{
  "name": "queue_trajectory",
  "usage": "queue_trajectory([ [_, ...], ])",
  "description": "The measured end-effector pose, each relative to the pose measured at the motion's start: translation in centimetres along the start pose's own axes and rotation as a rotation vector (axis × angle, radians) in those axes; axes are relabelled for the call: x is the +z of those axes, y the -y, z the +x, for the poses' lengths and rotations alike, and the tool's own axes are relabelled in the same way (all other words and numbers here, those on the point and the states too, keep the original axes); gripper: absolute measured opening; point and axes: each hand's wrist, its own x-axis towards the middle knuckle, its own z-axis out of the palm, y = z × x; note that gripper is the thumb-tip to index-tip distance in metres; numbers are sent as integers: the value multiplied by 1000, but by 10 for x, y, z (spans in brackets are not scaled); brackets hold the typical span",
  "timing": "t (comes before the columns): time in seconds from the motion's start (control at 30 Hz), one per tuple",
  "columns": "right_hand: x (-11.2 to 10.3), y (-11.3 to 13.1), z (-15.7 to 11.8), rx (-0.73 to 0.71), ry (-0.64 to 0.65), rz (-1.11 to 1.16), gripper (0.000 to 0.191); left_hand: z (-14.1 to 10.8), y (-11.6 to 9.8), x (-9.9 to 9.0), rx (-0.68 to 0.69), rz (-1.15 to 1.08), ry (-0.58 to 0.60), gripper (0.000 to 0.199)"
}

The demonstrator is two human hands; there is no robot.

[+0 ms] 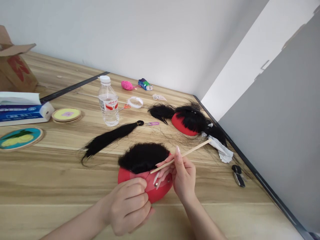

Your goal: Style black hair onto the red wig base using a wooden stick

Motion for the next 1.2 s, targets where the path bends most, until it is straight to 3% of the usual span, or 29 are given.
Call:
queue_trajectory([
  [0.57,-1,-3,0,-10,-64,30,39,-1,0,0,2,-15,-4,21],
  [0.77,-2,1,4,-16,-22,85,37,0,2,3,34,-28,-7,24],
  [1.0,-4,5,11,-6,-7,145,33,-1,-2,3,-41,35,-27,19],
  [1.2,-16,10,17,109,134,163,19,-2,-4,4,-33,65,-22,17],
])
